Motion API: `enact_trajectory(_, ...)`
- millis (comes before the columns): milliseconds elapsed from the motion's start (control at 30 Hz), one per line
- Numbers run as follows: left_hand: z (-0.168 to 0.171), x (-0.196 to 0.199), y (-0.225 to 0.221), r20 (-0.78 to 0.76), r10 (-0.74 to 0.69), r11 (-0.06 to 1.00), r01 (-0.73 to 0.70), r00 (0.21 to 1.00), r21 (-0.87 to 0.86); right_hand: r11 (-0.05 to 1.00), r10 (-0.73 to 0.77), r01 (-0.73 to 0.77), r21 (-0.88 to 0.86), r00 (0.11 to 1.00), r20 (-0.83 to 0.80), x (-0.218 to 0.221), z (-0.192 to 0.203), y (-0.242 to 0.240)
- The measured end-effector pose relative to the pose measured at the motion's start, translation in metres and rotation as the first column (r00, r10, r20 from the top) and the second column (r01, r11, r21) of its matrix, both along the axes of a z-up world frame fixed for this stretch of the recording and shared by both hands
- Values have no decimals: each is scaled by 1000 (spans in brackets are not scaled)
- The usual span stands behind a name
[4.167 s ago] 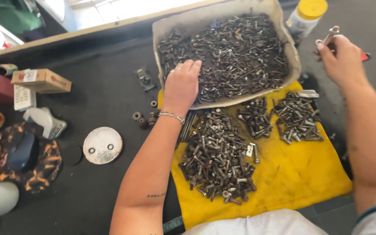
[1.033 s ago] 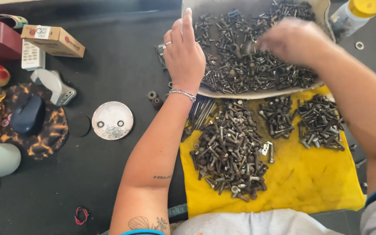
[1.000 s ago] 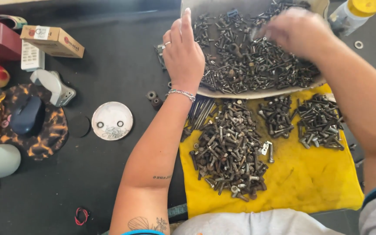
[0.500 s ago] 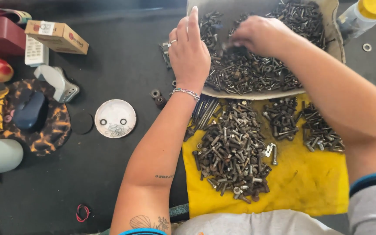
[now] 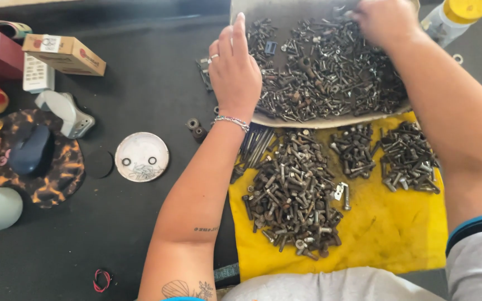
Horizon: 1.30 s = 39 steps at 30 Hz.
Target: Sorting a large collection of mixed screws, bolts, and fasteners on a workbench into different groups.
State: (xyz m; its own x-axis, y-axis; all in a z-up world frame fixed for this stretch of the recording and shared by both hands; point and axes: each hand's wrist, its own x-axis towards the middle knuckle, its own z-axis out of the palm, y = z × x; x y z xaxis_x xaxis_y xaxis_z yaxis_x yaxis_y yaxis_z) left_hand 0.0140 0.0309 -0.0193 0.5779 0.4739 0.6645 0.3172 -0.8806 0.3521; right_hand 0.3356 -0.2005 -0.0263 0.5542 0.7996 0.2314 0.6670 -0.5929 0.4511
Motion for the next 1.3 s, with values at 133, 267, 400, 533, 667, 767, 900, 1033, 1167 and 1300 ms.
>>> enact_trajectory(133,-1,0,0,-10,2,1000,-2,1000,-5,916,-313,163,-366,862,-399,-152,96,45)
enact_trajectory(267,-3,-2,0,-15,-19,1000,19,1000,-20,968,-14,-106,-229,885,-466,-145,83,6)
enact_trajectory(400,0,0,0,12,-28,1000,28,1000,8,980,90,-78,-181,994,59,-90,75,-12)
enact_trajectory(533,3,-3,2,35,-50,999,49,998,13,970,-105,84,-230,991,-79,-76,74,-16)
enact_trajectory(667,1,-2,3,20,-37,999,37,999,-21,936,-240,181,-302,956,-171,-69,70,-16)
enact_trajectory(767,-1,-2,2,33,-46,999,46,998,-1,888,-368,260,-379,897,-246,-83,73,-13)
enact_trajectory(900,1,-2,2,28,-39,999,39,999,15,798,-404,167,-580,862,-306,-126,121,-13)
enact_trajectory(1033,4,-3,2,28,-60,998,61,998,-9,959,-283,239,-152,803,-525,-100,122,-25)
enact_trajectory(1167,11,-6,1,49,-97,995,97,994,-2,941,-337,268,-208,811,-478,-90,113,-33)
enact_trajectory(1300,12,-6,1,33,-79,997,80,996,-23,877,-422,274,-394,831,-363,-87,98,-25)
